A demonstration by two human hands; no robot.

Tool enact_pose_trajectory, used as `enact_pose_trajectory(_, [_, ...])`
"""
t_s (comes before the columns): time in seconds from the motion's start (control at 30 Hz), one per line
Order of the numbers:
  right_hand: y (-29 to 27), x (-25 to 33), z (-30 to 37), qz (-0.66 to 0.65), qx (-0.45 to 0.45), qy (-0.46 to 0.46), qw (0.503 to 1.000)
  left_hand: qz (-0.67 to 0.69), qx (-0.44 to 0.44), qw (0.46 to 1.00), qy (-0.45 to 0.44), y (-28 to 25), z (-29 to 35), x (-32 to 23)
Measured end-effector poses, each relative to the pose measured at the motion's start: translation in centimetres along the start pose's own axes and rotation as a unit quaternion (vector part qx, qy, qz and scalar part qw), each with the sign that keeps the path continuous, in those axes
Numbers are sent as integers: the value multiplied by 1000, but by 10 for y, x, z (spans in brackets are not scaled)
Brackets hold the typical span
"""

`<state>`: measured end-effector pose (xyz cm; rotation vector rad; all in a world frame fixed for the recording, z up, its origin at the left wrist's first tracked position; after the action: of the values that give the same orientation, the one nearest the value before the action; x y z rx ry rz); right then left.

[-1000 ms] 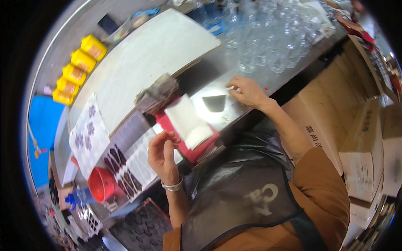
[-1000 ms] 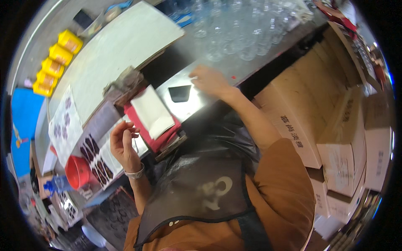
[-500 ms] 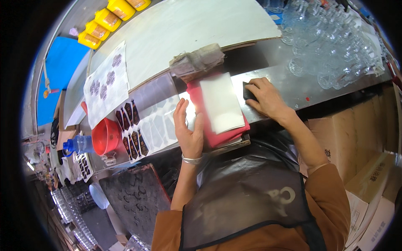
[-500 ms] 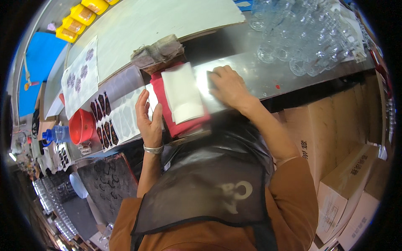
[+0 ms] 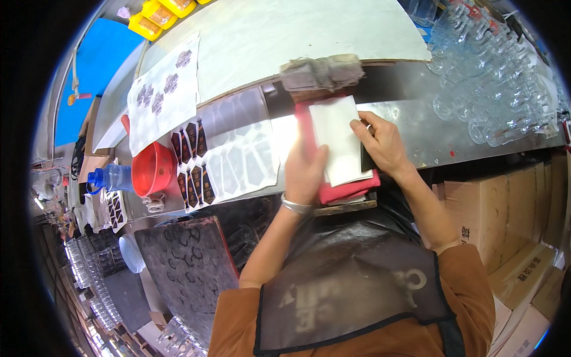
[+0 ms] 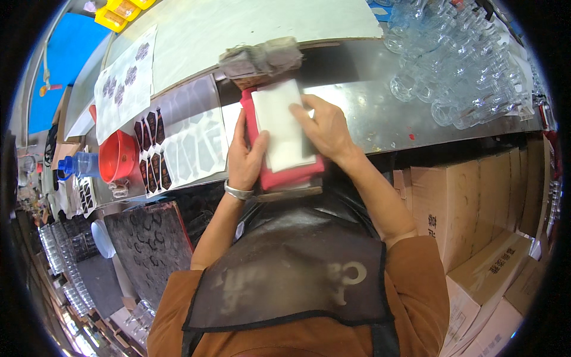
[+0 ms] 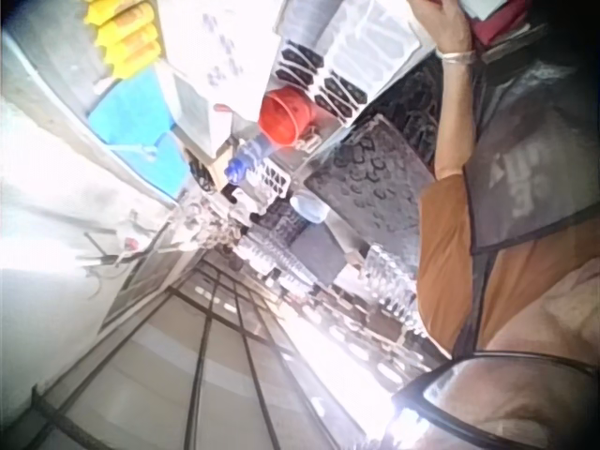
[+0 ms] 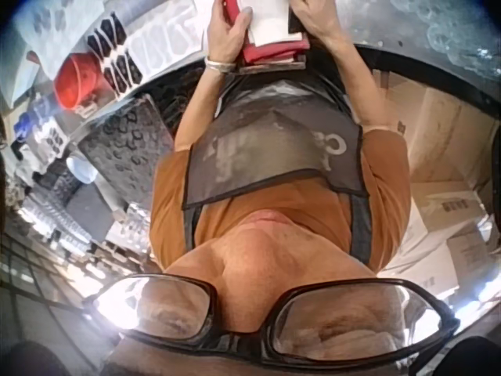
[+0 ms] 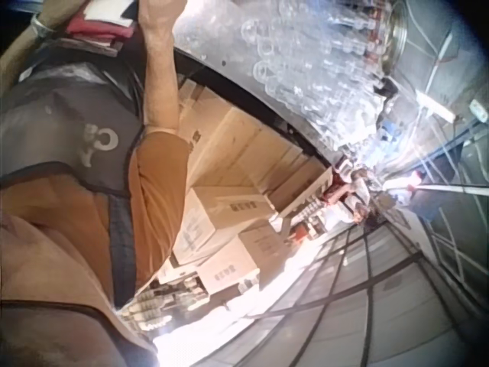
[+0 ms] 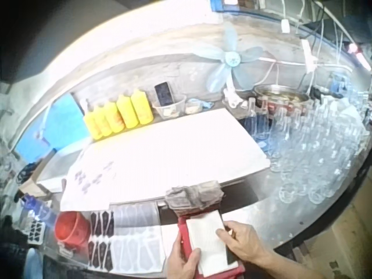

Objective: The person arranges empty plastic bottles on a table, then applies printed labels to each bottle by hand. The person peels labels from sheets and wraps them around the bottles, smoothing them into place.

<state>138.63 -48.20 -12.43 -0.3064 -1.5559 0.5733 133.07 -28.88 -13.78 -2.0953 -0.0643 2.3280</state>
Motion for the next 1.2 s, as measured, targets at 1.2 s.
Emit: enact_pose_trajectory(1.2, [-150, 26, 11, 181, -377, -119, 900, -514, 127, 828, 183, 57, -33, -18])
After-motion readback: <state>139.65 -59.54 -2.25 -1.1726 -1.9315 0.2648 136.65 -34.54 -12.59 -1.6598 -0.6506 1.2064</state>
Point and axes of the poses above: each hand's wrist, its own z-axis away from the middle knuckle, its own y-axis out of the palm, x = y × z, the point moved 1 cm from there along -z, towards the middle knuckle, and after that the axes turned 6 degrees about z, right-handed, at the moved point
